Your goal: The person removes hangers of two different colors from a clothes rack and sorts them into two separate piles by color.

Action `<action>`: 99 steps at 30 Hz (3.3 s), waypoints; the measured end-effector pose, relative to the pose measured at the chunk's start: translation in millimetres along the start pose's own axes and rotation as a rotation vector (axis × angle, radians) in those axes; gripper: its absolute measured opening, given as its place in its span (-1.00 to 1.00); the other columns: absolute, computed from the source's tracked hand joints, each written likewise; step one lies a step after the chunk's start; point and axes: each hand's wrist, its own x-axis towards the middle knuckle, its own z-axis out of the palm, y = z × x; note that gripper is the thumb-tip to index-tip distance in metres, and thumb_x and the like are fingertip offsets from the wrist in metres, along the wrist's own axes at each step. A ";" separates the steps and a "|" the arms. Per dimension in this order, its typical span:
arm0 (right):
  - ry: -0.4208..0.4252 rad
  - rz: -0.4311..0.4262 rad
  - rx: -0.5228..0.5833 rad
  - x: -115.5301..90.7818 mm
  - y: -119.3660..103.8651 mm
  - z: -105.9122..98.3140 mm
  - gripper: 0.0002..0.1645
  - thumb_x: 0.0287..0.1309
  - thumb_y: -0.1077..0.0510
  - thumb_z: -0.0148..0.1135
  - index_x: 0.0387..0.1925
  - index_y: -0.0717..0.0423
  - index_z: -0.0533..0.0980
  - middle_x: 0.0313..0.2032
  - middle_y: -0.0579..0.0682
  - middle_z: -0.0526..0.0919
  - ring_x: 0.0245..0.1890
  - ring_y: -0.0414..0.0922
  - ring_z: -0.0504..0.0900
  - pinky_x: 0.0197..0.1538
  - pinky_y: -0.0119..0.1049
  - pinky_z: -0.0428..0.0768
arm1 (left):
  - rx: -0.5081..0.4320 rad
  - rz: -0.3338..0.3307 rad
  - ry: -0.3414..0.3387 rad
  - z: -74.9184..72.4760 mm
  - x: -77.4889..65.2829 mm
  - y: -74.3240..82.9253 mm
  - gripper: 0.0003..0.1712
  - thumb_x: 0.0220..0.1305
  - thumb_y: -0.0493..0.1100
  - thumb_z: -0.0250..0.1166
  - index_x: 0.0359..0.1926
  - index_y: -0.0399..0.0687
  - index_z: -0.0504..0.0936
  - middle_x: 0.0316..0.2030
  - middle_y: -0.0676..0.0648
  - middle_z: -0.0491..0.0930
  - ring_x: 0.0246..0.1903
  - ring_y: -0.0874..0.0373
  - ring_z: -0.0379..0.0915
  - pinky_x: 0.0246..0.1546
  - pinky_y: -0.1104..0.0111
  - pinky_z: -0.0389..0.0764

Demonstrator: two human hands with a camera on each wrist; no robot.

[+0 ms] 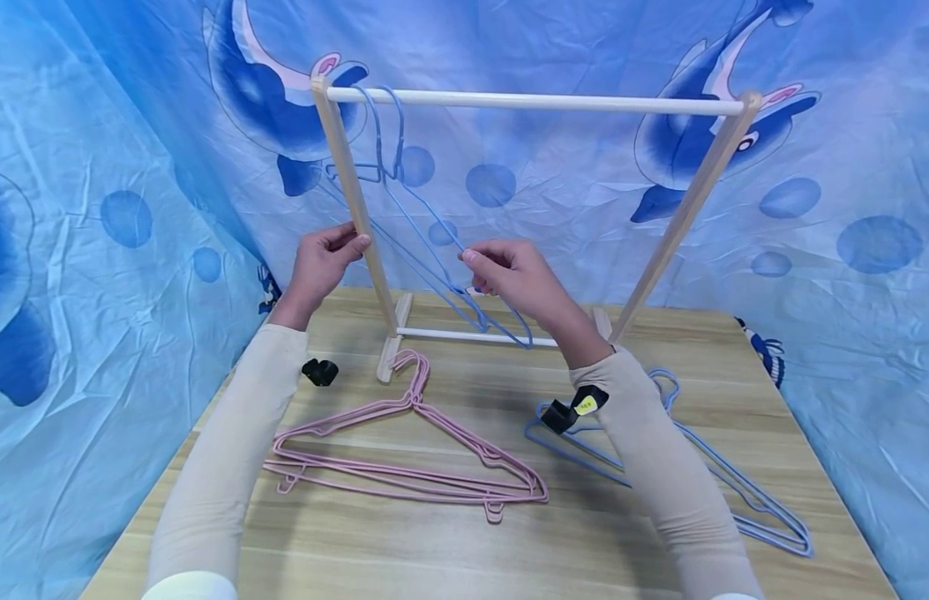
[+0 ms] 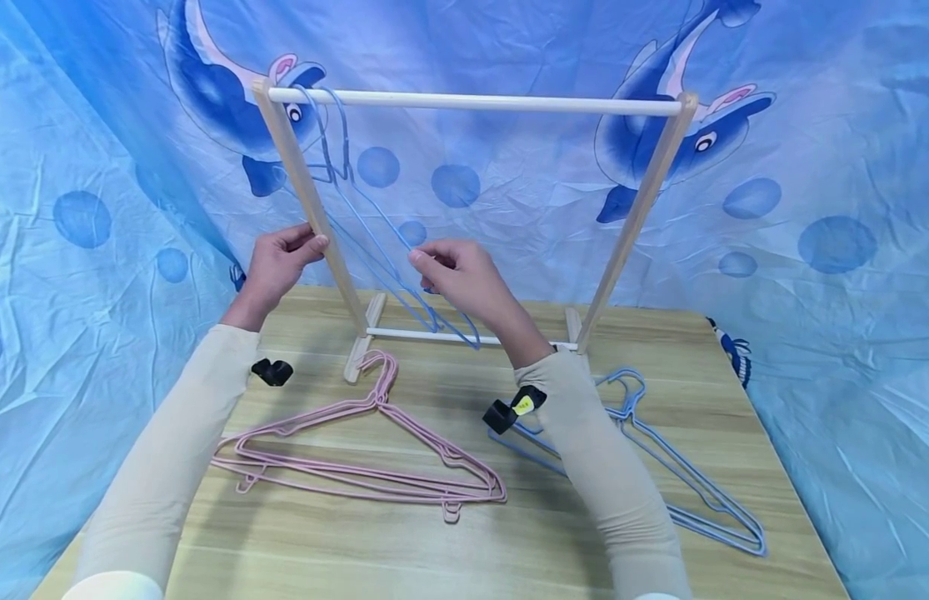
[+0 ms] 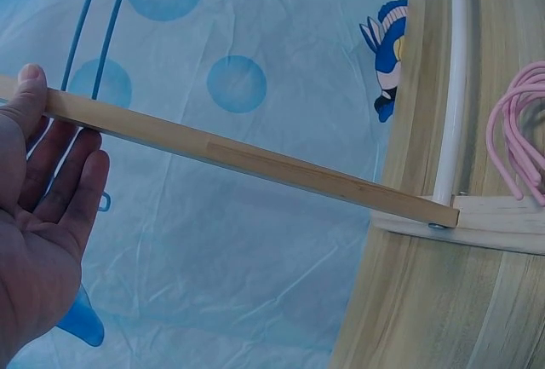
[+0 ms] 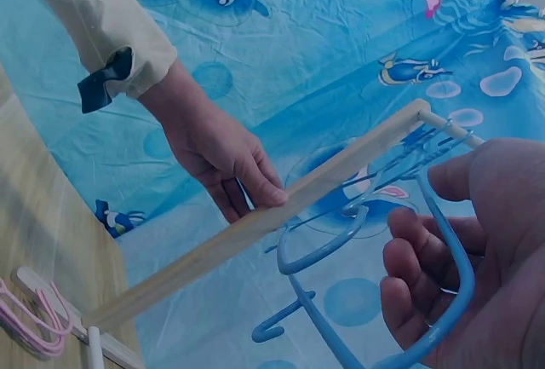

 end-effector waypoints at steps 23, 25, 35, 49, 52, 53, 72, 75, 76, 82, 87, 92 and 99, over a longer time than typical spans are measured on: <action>0.051 0.012 0.020 -0.3 -9.9 -3.0 -0.71 0.54 0.09 0.10 -0.02 0.19 0.64 -0.39 -0.01 0.50 -0.34 0.01 0.45 -0.43 -0.35 0.39 | 0.005 -0.007 -0.003 0.3 -3.9 0.7 -0.40 0.41 0.12 0.30 0.35 -0.03 0.57 0.18 -0.25 0.64 0.08 0.14 0.62 0.19 0.23 0.64; 0.058 0.003 0.018 -0.6 -9.3 -3.1 -0.72 0.54 0.10 0.10 -0.02 0.19 0.64 -0.39 0.00 0.50 -0.34 0.03 0.45 -0.44 -0.35 0.39 | 0.003 -0.009 -0.004 0.3 -4.6 1.4 -0.41 0.41 0.12 0.30 0.35 -0.02 0.57 0.18 -0.25 0.64 0.09 0.12 0.61 0.20 0.21 0.63; 0.100 -0.046 -0.062 -4.3 -11.9 -7.6 -0.71 0.53 0.10 0.12 0.06 0.15 0.65 -0.41 -0.01 0.52 -0.42 -0.08 0.43 -0.48 -0.29 0.32 | 0.002 -0.009 -0.004 0.0 -4.2 1.2 -0.40 0.41 0.13 0.30 0.35 -0.03 0.57 0.17 -0.24 0.65 0.09 0.12 0.61 0.21 0.20 0.62; 0.197 -0.117 -0.131 -17.5 -16.0 -27.7 -0.72 0.49 0.11 0.18 0.03 0.19 0.66 -0.44 -0.01 0.56 -0.45 -0.09 0.44 -0.38 -0.34 0.46 | 0.016 -0.005 -0.004 -0.4 -3.5 -0.3 -0.39 0.41 0.15 0.28 0.36 -0.02 0.57 0.18 -0.24 0.64 0.11 0.08 0.61 0.22 0.19 0.61; 0.211 -0.146 -0.148 -22.3 -15.8 -34.6 -0.72 0.49 0.11 0.19 0.02 0.21 0.65 -0.45 -0.01 0.56 -0.46 -0.11 0.44 -0.39 -0.34 0.47 | 0.015 -0.004 -0.006 -0.4 -3.5 -0.1 -0.39 0.41 0.15 0.28 0.36 -0.02 0.56 0.18 -0.24 0.63 0.11 0.07 0.61 0.22 0.19 0.61; 0.215 -0.152 -0.151 -24.2 -15.8 -37.1 -0.71 0.49 0.11 0.19 0.02 0.21 0.65 -0.45 -0.01 0.56 -0.47 -0.11 0.44 -0.39 -0.35 0.46 | 0.014 -0.004 -0.006 -0.4 -3.5 -0.1 -0.39 0.41 0.15 0.28 0.36 -0.02 0.56 0.18 -0.24 0.63 0.11 0.07 0.61 0.22 0.19 0.61; 0.335 -0.204 -0.244 -90.0 -5.7 -88.0 -0.76 0.44 0.20 0.23 -0.05 0.31 0.67 -0.49 -0.14 0.59 -0.54 -0.18 0.48 -0.50 -0.45 0.50 | 0.012 -0.007 -0.007 -0.9 -2.7 -0.4 -0.39 0.41 0.13 0.30 0.36 -0.03 0.56 0.19 -0.26 0.63 0.10 0.07 0.62 0.24 0.08 0.59; 0.349 -0.198 -0.247 -103.7 -1.1 -97.3 -0.78 0.44 0.23 0.22 -0.06 0.33 0.66 -0.50 -0.16 0.59 -0.54 -0.19 0.47 -0.51 -0.46 0.48 | 0.009 0.001 -0.007 -0.6 -2.2 -1.2 -0.39 0.41 0.14 0.30 0.36 -0.02 0.56 0.18 -0.25 0.63 0.09 0.10 0.61 0.22 0.14 0.61; 0.352 -0.196 -0.252 -108.1 0.8 -100.7 -0.79 0.44 0.24 0.22 -0.07 0.32 0.65 -0.49 -0.16 0.59 -0.54 -0.19 0.47 -0.51 -0.47 0.48 | 0.008 0.005 -0.007 -0.5 -2.2 -1.2 -0.39 0.41 0.14 0.30 0.35 -0.02 0.57 0.17 -0.25 0.64 0.08 0.11 0.62 0.21 0.18 0.62; 0.356 -0.192 -0.275 -134.5 15.6 -121.1 -0.84 0.42 0.32 0.20 -0.09 0.25 0.67 -0.49 -0.15 0.56 -0.53 -0.20 0.44 -0.55 -0.43 0.42 | 0.014 0.016 -0.006 -0.8 -1.9 -1.2 -0.41 0.41 0.12 0.31 0.35 -0.02 0.57 0.16 -0.25 0.65 0.04 0.21 0.62 0.14 0.32 0.66; 0.361 -0.208 -0.280 -153.6 31.3 -136.7 -0.82 0.40 0.42 0.16 -0.11 0.33 0.66 -0.53 -0.12 0.56 -0.57 -0.22 0.42 -0.58 -0.37 0.37 | 0.011 0.020 -0.006 -1.5 -1.7 -1.3 -0.41 0.41 0.12 0.31 0.34 -0.03 0.57 0.16 -0.24 0.65 0.02 0.24 0.62 0.13 0.32 0.66; 0.345 -0.215 -0.314 -172.7 44.3 -152.0 -0.81 0.40 0.46 0.12 -0.07 0.41 0.62 -0.52 -0.15 0.54 -0.56 -0.23 0.41 -0.58 -0.34 0.36 | -0.005 0.033 -0.003 -0.6 -1.4 -1.3 -0.44 0.41 0.09 0.32 0.32 -0.05 0.59 0.13 -0.21 0.68 -0.01 0.30 0.62 0.09 0.39 0.67; 0.315 -0.225 -0.306 -195.1 63.4 -172.2 -0.75 0.40 0.51 0.05 -0.05 0.36 0.62 -0.51 -0.17 0.52 -0.55 -0.23 0.38 -0.59 -0.32 0.33 | -0.007 0.031 -0.005 -1.2 -1.4 -1.4 -0.43 0.40 0.08 0.33 0.32 -0.04 0.59 0.12 -0.20 0.69 -0.02 0.31 0.62 0.09 0.35 0.68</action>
